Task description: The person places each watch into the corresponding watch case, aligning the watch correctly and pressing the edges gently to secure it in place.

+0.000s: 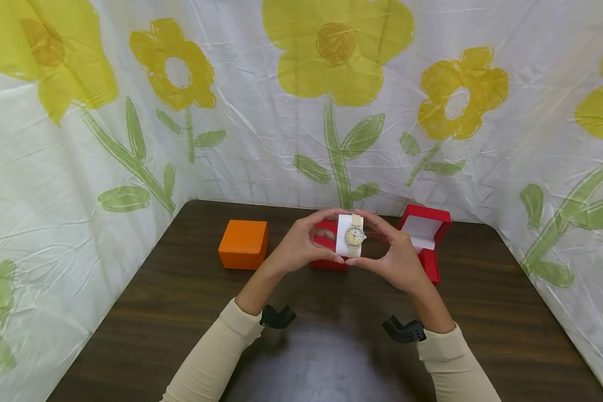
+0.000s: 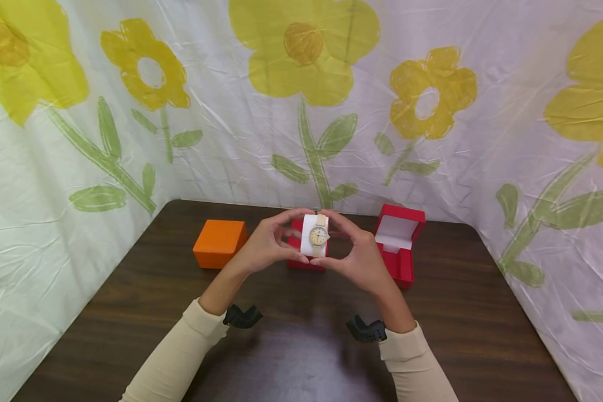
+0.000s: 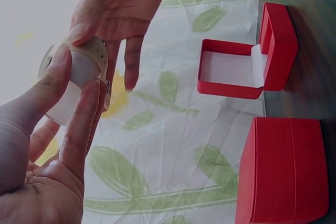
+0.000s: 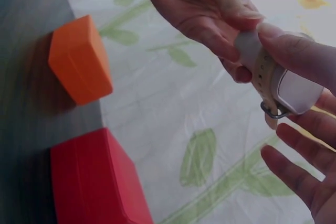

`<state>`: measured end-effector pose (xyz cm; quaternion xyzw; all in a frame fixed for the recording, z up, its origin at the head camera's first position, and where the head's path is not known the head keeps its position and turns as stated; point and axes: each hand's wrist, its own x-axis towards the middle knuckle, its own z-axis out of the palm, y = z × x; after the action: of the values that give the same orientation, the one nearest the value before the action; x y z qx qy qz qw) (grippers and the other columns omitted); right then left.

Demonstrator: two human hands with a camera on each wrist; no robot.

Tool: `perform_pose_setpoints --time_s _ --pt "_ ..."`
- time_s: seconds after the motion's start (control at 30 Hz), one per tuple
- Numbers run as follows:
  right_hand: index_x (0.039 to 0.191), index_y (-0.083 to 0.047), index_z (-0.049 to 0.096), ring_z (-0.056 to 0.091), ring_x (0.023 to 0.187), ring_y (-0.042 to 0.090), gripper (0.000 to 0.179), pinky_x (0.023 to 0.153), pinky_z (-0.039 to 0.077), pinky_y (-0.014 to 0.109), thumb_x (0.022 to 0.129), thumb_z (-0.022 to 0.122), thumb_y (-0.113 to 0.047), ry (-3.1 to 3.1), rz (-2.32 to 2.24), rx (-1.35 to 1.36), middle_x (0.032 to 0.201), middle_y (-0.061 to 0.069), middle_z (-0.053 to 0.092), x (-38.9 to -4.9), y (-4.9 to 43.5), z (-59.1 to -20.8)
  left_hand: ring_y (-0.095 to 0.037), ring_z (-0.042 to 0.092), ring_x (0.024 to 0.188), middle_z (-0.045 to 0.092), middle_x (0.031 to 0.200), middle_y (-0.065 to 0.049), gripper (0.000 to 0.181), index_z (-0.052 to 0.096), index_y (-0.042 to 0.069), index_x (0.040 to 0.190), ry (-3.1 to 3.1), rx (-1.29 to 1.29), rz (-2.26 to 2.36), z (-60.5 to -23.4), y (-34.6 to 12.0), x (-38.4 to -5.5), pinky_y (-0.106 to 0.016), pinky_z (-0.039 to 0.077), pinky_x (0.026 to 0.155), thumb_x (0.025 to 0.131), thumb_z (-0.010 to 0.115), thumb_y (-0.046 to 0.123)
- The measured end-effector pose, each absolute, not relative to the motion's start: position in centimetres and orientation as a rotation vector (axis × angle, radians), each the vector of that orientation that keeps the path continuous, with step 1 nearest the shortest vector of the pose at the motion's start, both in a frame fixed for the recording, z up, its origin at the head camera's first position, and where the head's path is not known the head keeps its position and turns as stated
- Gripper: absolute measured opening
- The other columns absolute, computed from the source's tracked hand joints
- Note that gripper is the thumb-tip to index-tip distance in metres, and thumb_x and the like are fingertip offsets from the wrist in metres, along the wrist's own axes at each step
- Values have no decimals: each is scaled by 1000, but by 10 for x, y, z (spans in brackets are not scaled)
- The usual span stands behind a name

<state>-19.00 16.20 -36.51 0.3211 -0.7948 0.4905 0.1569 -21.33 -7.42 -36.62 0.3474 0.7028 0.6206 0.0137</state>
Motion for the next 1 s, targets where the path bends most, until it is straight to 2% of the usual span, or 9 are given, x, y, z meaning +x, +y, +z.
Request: perform_pose_setpoints --time_s 0.17,0.27,0.37,0.43,0.53,0.67,0.8,1.0 --pt "147 -9 52 64 113 18 89 96 56 37 68 91 5 -2268 1403 908 140 9 61 -188 161 -365 -30 65 102 56 141 -5 75 53 11 145 2184 1106 1938 -368 -73 -214 -54 58 86 78 85 -2" --pt "148 -17 53 64 114 16 89 95 56 43 70 92 -2 -2260 1410 910 141 2 61 -189 162 -366 -32 63 103 55 142 -6 76 53 9 145 2197 1135 1929 -369 -73 -215 -50 59 85 78 85 -3" --pt "150 -17 50 62 117 15 90 98 55 40 72 91 -2 -2275 1409 928 144 2 58 -187 161 -361 -30 64 103 57 140 -4 76 54 10 145 2194 1164 1922 -368 -75 -218 -45 61 83 78 85 -3" --pt "151 -15 49 58 122 15 92 100 53 40 71 91 1 -2274 1415 958 147 3 56 -186 161 -357 -28 66 102 58 139 -4 76 54 11 146 2175 1169 1928 -368 -77 -218 -43 61 81 78 85 -3" --pt "150 -5 49 53 128 19 92 100 51 43 69 89 9 -2229 1421 1031 148 11 52 -182 162 -348 -28 68 102 58 137 -4 76 54 13 146 2127 1158 1952 -367 -78 -218 -43 62 78 78 85 -3" --pt "142 8 51 53 127 22 85 98 51 42 66 86 18 -2162 1428 1095 139 23 52 -173 161 -334 -29 69 101 58 138 -6 77 54 12 145 2080 1138 1980 -366 -78 -217 -44 62 77 77 85 -5" --pt "139 11 51 56 124 19 80 99 52 41 67 85 19 -2166 1435 1106 135 23 55 -170 161 -331 -29 68 101 57 140 -8 79 53 9 146 2074 1117 1985 -366 -76 -217 -43 62 77 76 83 -11" --pt "139 10 51 56 122 16 79 98 51 47 69 85 17 -2188 1452 1067 136 20 55 -171 158 -334 -31 67 97 57 140 -14 81 51 3 146 2114 1102 1978 -365 -75 -216 -42 62 75 74 82 -16"
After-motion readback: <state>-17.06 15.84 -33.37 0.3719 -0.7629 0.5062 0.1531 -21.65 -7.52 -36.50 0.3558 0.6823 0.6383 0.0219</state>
